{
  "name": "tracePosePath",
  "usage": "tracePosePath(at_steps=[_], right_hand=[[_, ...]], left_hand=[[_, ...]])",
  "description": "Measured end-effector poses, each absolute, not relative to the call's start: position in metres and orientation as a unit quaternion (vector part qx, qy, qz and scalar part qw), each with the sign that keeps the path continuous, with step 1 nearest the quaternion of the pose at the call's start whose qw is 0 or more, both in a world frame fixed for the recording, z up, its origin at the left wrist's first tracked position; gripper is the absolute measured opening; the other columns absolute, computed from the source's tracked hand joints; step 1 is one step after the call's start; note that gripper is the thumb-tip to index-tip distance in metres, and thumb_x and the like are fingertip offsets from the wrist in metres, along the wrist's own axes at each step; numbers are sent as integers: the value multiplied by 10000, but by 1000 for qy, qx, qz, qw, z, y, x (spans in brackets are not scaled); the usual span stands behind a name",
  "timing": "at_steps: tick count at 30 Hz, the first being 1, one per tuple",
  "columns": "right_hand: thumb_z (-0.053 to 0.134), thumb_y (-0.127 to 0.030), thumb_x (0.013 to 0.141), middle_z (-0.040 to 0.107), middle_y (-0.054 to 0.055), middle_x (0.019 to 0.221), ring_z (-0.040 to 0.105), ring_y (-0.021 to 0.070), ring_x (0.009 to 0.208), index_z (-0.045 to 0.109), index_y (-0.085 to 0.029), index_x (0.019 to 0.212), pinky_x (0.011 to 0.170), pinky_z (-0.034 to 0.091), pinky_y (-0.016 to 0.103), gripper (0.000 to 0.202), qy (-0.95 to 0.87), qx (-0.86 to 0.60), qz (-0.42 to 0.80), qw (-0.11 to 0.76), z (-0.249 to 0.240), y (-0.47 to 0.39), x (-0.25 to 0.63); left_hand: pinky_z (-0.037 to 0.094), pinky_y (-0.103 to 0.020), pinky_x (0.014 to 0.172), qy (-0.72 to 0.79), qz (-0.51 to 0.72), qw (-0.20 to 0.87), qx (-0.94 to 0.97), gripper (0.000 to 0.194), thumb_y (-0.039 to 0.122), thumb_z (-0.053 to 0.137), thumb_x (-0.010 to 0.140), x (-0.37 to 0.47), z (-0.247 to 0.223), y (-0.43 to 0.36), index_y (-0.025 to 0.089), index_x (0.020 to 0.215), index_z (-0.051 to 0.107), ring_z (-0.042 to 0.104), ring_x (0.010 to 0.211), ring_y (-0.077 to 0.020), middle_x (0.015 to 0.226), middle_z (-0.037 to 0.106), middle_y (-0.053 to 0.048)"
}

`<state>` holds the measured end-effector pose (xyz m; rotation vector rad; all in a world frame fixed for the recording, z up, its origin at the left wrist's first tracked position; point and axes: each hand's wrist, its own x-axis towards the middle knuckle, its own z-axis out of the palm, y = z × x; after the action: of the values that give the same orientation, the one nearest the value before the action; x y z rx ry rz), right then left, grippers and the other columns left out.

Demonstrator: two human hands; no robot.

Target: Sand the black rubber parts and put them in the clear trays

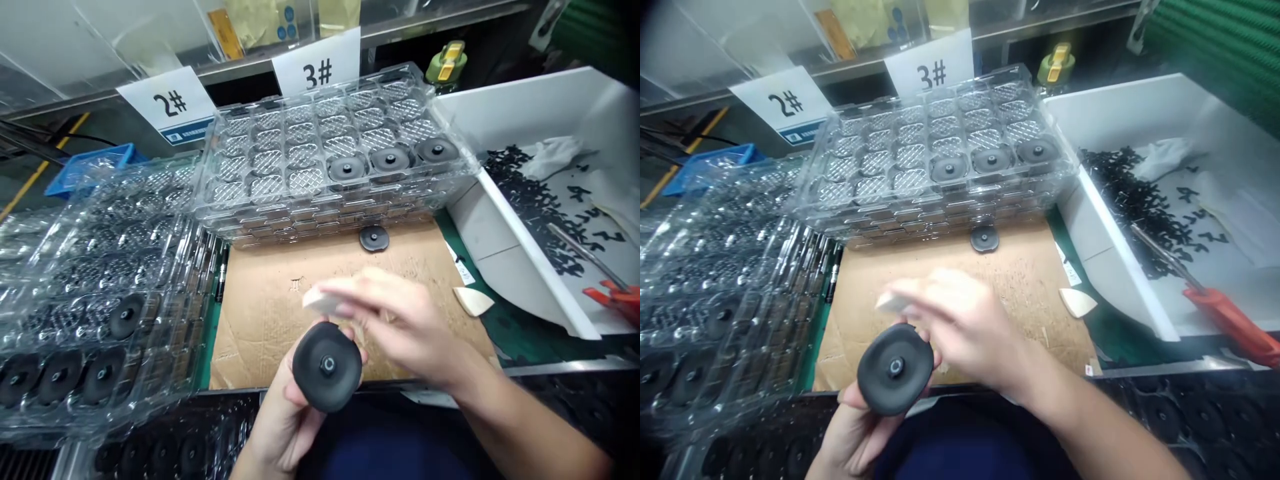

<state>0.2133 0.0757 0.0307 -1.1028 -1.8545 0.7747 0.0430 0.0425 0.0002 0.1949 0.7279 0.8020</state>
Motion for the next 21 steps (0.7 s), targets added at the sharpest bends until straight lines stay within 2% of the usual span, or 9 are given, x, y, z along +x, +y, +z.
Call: tracePosePath(at_steps=[2,4,7,9,11,15,18,21], right_hand=[[450,-177,897,623,24,1013,570,121,858,571,-227,1139,751,451,242,274,-665,-550,315,396,9,72,221],[437,-197,902,625,37,1016,578,145,882,561,-246,1159,739,468,271,288,-648,-589,334,348,-20,57,226],[420,-165,892,638,28,835,584,147,759,579,-246,1141,672,483,291,306,-688,-570,349,284,-61,32,225],[428,-162,881,627,14,756,578,150,710,598,-248,1114,658,482,306,301,-704,-566,343,257,-69,25,224],[436,-193,884,636,22,800,585,158,738,593,-252,1119,667,482,311,289,-682,-592,335,271,-55,29,223],[454,-195,877,626,42,1030,581,169,869,534,-241,1179,733,475,303,316,-656,-577,286,393,8,47,205],[430,-127,856,646,74,888,576,172,775,538,-122,1146,725,462,331,309,-738,-462,255,421,37,49,181],[424,-104,845,630,56,796,558,157,719,580,-108,1049,683,451,311,257,-774,-423,295,368,39,50,164]], left_hand=[[518,-293,811,313,380,867,75,488,350,757,587,40,3,44,292,1057,639,624,982,-260,1077,669,-28],[513,-298,828,298,377,875,65,459,360,733,608,36,4,45,310,1055,643,616,1005,-267,1110,660,-24],[511,-302,838,295,377,876,60,450,376,723,598,32,0,47,313,1038,651,619,1000,-259,1106,659,-20],[509,-305,842,289,377,878,60,448,375,717,604,31,-3,48,312,1042,648,616,1005,-260,1110,656,-22],[505,-312,853,284,377,880,63,448,365,716,619,33,-6,49,306,1056,641,607,1022,-267,1123,649,-26],[502,-280,846,324,387,860,72,481,336,746,614,38,-9,49,271,1076,631,623,980,-223,1092,660,-37],[478,-238,875,365,377,849,68,441,305,760,613,34,-11,49,266,1038,649,632,936,-164,1027,683,-17],[493,-260,864,389,404,825,69,435,321,756,609,26,-14,48,322,1029,644,628,953,-171,1046,678,16]])
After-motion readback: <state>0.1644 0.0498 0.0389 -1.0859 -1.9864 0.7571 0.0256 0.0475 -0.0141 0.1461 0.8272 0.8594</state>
